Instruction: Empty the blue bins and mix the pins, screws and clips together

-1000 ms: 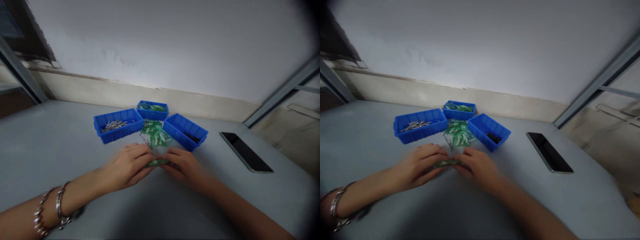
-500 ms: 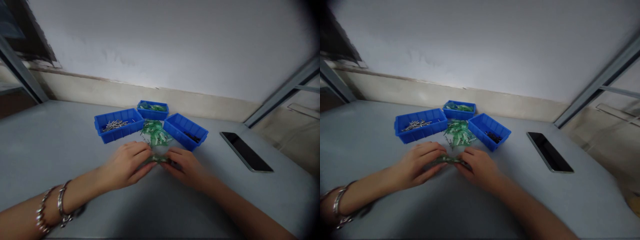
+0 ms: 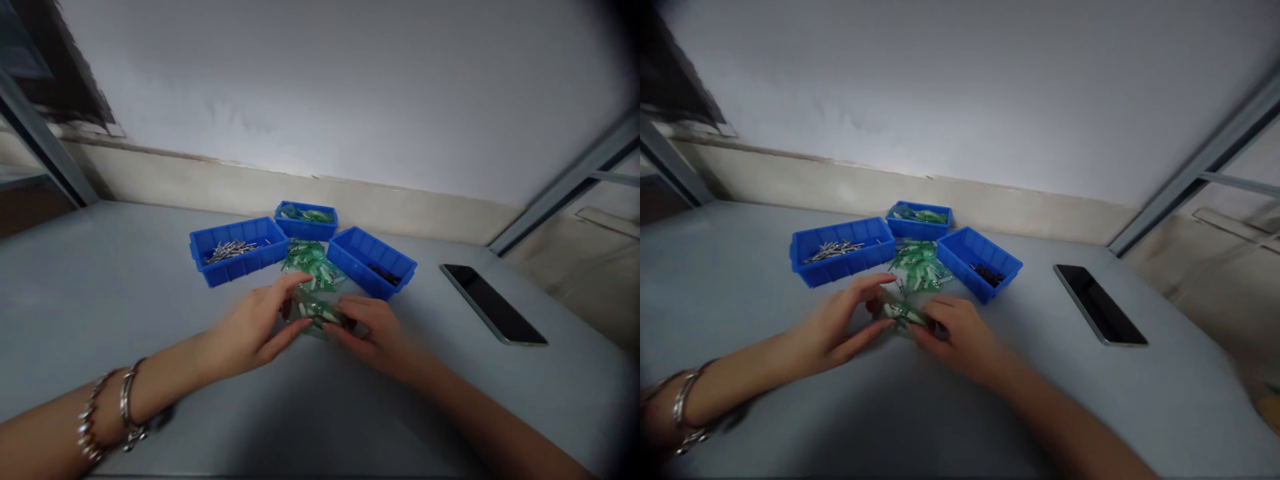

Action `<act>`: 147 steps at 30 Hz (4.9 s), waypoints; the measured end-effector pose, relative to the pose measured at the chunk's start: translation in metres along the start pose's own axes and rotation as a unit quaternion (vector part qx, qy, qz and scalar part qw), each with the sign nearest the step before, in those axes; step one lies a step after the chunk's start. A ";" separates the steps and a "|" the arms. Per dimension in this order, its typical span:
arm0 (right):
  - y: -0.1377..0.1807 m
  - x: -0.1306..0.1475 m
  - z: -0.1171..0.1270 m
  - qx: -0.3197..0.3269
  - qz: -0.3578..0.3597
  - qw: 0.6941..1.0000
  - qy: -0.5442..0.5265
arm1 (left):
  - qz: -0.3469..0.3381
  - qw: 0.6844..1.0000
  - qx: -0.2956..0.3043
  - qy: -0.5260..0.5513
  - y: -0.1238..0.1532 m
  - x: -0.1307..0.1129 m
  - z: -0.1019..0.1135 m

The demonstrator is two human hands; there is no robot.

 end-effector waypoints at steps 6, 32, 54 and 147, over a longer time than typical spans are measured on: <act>0.000 -0.008 0.001 -0.004 -0.051 0.998 -0.031 | 0.087 0.973 0.021 0.213 -0.003 0.012 -0.009; 0.001 -0.009 -0.008 0.040 -0.051 0.997 -0.049 | 0.130 0.935 0.079 0.321 -0.004 0.021 -0.024; 0.000 -0.006 -0.010 0.060 -0.037 0.995 -0.073 | 0.116 0.946 0.036 0.300 -0.006 0.025 -0.018; -0.112 -0.088 0.047 -0.063 -0.249 0.865 0.431 | 0.050 0.998 0.036 -0.015 -0.004 0.013 -0.003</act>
Point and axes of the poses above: each hand's wrist, its own y-axis away from the middle knuckle, its own z-axis out of the back of the hand, x = y × z, the point moved 7 cm from there along -y, towards the middle knuckle, and after that the axes turned 9 degrees about x, right-handed, at the moved point
